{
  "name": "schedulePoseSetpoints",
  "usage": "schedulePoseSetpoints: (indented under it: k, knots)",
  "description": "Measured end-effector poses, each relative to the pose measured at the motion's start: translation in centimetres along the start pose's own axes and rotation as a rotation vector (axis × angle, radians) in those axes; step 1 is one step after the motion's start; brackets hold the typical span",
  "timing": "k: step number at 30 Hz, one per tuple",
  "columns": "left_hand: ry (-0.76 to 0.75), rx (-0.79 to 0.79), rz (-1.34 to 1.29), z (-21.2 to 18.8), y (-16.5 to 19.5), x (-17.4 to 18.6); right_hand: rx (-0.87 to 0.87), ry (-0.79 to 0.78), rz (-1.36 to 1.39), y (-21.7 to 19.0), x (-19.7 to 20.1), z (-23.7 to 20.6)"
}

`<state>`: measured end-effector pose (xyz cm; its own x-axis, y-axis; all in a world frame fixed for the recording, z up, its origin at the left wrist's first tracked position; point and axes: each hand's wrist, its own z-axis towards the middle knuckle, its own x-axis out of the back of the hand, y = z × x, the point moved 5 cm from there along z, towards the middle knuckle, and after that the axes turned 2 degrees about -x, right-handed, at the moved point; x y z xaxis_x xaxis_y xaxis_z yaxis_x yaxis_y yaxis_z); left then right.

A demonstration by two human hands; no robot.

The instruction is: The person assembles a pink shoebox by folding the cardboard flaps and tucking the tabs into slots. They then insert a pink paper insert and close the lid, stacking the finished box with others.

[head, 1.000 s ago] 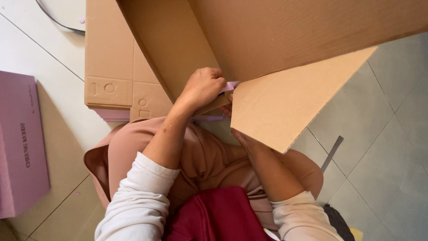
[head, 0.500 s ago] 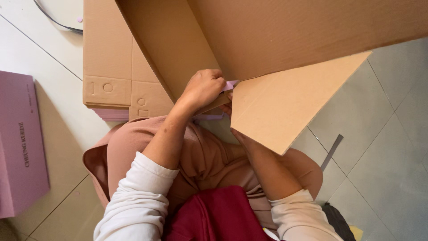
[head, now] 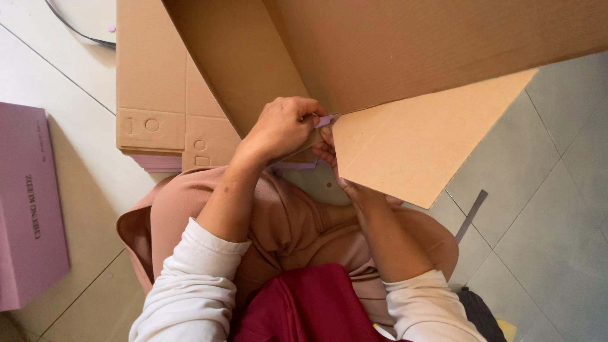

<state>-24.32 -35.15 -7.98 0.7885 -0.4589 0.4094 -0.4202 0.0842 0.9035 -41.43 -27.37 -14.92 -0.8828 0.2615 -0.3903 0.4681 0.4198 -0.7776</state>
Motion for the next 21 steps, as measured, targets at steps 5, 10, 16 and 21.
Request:
schedulePoseSetpoints:
  k: [5, 10, 16, 21]
  knots:
    - [-0.003, -0.184, 0.055, -0.3, 0.7, -0.3, -0.049, 0.047, -0.062, -1.3, -0.5, -0.3]
    - [-0.029, -0.211, 0.099, -0.5, 0.5, -0.6, -0.057, 0.021, -0.119, -1.9, -0.8, -0.6]
    - [0.037, -0.083, -0.043, 0.3, 0.1, 0.0, -0.098, 0.063, -0.103, -2.3, -0.9, 0.4]
    - [-0.018, 0.034, -0.17, 0.2, -0.1, 0.5, 0.07, 0.121, -0.397, -4.5, -1.3, -1.2]
